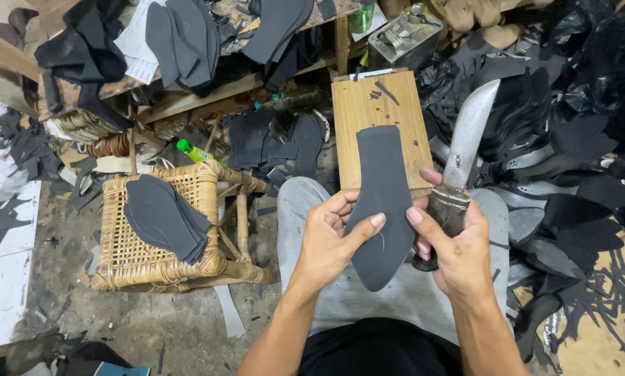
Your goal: The person uses a knife to trim the edges of a black shoe insole on a small wooden board. They repeatedly cut along the perimeter, flip the insole, and continue trimming until the shape is refined. Finished insoles are placed on a nearby wicker stool.
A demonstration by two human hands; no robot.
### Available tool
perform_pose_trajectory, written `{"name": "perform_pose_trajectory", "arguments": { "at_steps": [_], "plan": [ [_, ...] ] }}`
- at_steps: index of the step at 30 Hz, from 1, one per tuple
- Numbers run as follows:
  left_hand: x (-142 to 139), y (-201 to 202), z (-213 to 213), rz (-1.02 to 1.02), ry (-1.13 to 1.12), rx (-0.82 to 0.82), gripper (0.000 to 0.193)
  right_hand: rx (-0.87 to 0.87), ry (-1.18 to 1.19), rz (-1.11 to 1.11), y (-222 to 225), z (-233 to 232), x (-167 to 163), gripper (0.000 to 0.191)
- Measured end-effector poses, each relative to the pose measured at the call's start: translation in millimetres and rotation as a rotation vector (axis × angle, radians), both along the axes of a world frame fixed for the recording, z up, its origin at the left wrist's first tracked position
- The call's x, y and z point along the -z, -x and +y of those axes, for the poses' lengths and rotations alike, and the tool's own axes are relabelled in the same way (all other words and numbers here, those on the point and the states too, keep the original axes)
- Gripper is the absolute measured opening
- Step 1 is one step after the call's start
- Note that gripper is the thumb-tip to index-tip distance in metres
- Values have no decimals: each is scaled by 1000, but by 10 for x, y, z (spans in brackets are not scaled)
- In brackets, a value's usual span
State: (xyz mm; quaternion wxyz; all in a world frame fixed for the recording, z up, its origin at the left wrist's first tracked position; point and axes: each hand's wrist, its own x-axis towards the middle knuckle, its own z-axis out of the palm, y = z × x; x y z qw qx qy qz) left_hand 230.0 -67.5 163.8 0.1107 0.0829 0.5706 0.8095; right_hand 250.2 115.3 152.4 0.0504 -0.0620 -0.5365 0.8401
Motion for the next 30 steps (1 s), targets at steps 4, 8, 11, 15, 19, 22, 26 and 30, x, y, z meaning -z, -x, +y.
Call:
{"name": "perform_pose_trajectory", "arguments": {
  "at_steps": [4,8,11,15,19,22,26,30],
  "plan": [
    [-34,-47,-6,-23,0,-3,38,19,13,-28,7,-23,-14,60],
    [-24,-58,-7,-43,-14,-7,37,3,40,-17,3,-33,-30,60],
    [2,-48,-17,-17,-5,-9,34,7,39,-12,-17,-39,-47,61],
    [21,-48,-15,12,-7,-18,31,16,30,-9,-34,-39,-69,61],
    [14,-63,14,8,-20,-24,33,21,37,-17,-11,-34,-60,61],
    [-1,-75,24,-16,-25,-56,29,15,51,-20,10,-42,-24,60],
    [-34,-68,11,-1,107,-192,20,-28,-23,-8,16,-32,47,61],
    [-82,-24,-31,45,268,-247,24,-169,94,-57,76,12,156,61]
  ]
}}
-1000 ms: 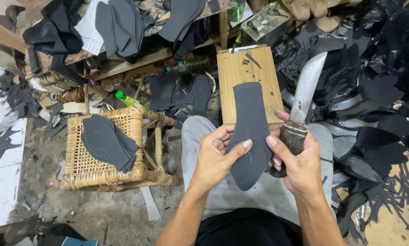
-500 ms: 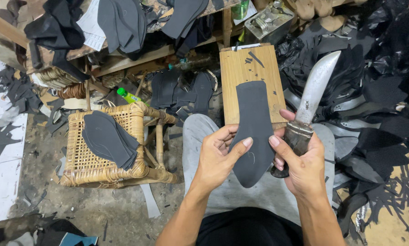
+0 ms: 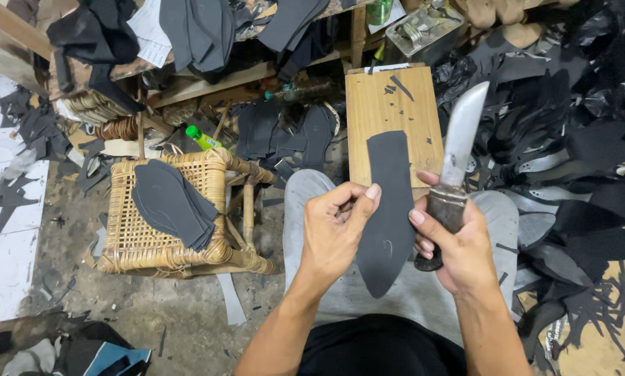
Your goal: The person uses a knife to trim the edges of a black shoe insole on a small wooden board. They repeatedly cut along the perimeter, flip the insole, and continue trimming until the shape is refined. Finished insoles are placed on a nearby wicker stool.
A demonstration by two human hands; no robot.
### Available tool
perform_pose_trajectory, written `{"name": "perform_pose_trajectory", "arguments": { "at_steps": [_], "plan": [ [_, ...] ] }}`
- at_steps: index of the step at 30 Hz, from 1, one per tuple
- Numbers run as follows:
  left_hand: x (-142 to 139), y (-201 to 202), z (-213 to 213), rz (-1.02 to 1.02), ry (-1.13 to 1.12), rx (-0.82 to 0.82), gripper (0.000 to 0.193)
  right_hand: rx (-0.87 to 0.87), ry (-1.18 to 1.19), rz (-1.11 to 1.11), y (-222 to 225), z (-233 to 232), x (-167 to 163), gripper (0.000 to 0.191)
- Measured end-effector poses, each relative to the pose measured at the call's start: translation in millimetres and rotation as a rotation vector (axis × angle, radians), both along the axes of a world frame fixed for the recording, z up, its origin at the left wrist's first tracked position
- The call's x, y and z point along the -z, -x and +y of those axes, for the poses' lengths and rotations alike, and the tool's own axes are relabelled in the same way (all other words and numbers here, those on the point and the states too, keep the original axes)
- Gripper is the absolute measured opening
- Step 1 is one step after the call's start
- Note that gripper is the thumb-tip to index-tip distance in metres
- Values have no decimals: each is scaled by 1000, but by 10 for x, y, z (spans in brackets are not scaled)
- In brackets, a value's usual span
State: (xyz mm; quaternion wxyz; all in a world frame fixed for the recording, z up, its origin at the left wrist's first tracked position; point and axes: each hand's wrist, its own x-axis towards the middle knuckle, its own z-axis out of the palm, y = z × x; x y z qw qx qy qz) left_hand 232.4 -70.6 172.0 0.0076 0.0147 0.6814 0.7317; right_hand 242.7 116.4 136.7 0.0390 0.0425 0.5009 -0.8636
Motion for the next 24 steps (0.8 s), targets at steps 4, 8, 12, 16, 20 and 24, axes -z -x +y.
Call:
{"name": "perform_pose_trajectory", "arguments": {
  "at_steps": [4,8,12,16,20,24],
  "plan": [
    [3,38,-13,-63,-199,160,30,-162,245,-117,79,49,155,60],
    [55,15,55,-76,-250,188,30,-240,394,-186,103,60,304,53],
    [19,9,90,-68,-291,202,32,-272,396,-220,116,59,371,54],
    [-60,-13,85,-86,-171,171,36,-234,384,-219,99,39,352,55],
    [79,-26,75,-35,56,144,41,-20,57,-143,146,78,292,53],
    [560,392,246,57,198,10,36,169,-190,-112,274,267,289,53]
  ]
}}
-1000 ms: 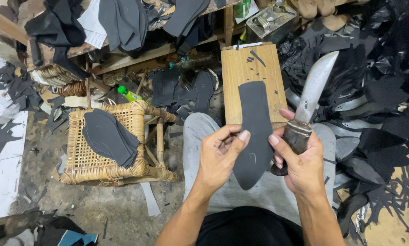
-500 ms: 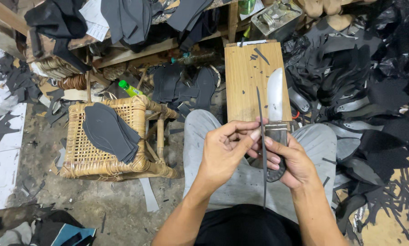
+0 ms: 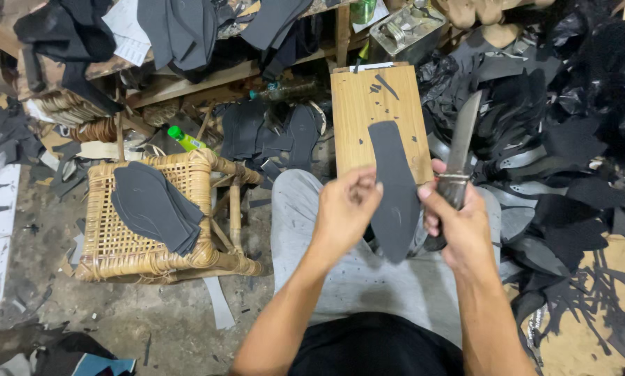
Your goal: The person uses a knife to trim the edges of a black shoe insole on a small wooden board. They repeatedly cut along the perimeter, flip the insole, and continue trimming until the shape is refined. Finished insoles are placed on a nearby wicker stool.
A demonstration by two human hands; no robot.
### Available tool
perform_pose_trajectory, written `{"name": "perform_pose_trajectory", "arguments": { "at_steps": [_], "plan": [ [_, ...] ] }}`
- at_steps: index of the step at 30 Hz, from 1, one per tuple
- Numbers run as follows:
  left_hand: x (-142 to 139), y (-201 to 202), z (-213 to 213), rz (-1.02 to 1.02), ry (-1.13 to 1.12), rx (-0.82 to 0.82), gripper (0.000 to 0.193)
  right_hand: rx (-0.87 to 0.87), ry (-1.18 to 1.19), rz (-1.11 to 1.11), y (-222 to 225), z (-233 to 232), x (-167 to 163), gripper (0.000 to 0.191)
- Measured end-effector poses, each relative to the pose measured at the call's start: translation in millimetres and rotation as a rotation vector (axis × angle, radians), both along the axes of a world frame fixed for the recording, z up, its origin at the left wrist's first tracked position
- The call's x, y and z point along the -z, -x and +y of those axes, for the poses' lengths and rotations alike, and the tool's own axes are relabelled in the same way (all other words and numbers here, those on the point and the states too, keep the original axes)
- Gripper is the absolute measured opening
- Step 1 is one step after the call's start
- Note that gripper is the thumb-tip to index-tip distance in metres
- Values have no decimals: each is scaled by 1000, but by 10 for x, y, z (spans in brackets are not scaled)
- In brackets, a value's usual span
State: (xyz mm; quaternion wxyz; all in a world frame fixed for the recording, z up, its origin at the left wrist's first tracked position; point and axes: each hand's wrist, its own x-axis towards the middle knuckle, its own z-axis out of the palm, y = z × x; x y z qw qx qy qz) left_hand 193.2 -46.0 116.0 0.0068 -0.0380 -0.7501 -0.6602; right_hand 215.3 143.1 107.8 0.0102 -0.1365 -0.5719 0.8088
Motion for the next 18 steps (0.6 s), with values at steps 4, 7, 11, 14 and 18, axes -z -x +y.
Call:
{"name": "perform_pose_trajectory", "arguments": {
  "at_steps": [4,7,11,14,18],
  "plan": [
    [544,765,115,134,120,-45,41,27,-20,-18,61,201,183,49],
    [870,771,118,245,584,-135,48,55,-286,-86,83,246,416,45],
    [1129,375,295,360,633,13,60,11,-1058,200,73,190,629,48],
    [1252,205,359,469,671,67,71,-67,-1439,241,104,46,636,47],
    [1403,209,339,535,743,39,74,-176,-1575,19,189,-175,490,44]
  ]
}}
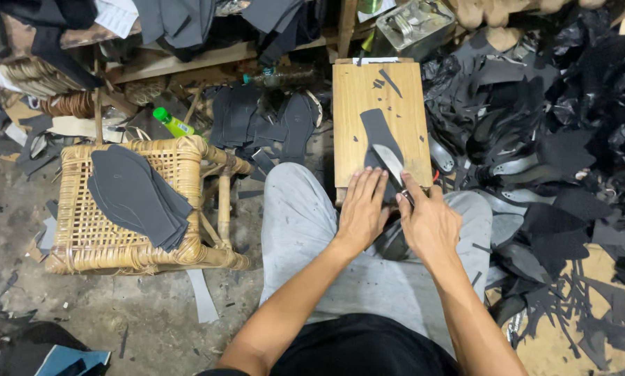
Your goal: The person uses a knife to trim the edges of a black shoe insole on a small wooden board. They repeatedly cut along the perimeter, flip the insole, and continue trimming until the shape is refined. Finished insoles are placed on a nearby wicker stool.
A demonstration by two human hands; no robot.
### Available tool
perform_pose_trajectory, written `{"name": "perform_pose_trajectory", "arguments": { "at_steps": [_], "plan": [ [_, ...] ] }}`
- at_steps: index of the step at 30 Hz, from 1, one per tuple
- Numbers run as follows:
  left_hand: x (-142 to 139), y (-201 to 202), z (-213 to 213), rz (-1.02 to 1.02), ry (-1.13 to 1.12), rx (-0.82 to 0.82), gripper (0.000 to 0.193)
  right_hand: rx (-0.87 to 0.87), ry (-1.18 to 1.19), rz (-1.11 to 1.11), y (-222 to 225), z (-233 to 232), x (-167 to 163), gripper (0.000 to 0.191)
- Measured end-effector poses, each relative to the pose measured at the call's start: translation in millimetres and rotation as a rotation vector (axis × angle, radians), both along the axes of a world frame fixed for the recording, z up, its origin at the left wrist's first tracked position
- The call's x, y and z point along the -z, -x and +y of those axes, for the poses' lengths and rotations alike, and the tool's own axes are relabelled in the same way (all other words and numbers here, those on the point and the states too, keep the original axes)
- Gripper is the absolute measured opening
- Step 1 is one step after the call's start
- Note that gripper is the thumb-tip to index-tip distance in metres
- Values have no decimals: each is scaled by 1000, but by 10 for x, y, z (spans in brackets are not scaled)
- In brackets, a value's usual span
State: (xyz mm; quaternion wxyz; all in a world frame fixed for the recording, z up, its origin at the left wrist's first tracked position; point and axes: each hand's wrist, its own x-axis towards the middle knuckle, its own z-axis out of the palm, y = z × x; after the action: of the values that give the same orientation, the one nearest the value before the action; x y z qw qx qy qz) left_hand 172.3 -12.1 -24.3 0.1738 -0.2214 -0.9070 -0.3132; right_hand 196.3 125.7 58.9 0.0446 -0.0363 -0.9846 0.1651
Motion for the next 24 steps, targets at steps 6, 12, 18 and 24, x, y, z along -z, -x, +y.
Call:
{"name": "perform_pose_trajectory", "arguments": {
  "at_steps": [6,12,18,24],
  "plan": [
    [237,25,32,30,-63,-30,65,-71,-112,68,-44,-175,-143,38],
    [315,28,44,35,-31,-23,61,-94,-162,54,-39,-230,-118,40],
    [270,23,22,57,-34,-21,54,-109,-161,45,14,-249,-148,39],
    [261,18,29,57,-49,-13,51,-111,-200,52,-7,-242,-140,41]
  ]
}}
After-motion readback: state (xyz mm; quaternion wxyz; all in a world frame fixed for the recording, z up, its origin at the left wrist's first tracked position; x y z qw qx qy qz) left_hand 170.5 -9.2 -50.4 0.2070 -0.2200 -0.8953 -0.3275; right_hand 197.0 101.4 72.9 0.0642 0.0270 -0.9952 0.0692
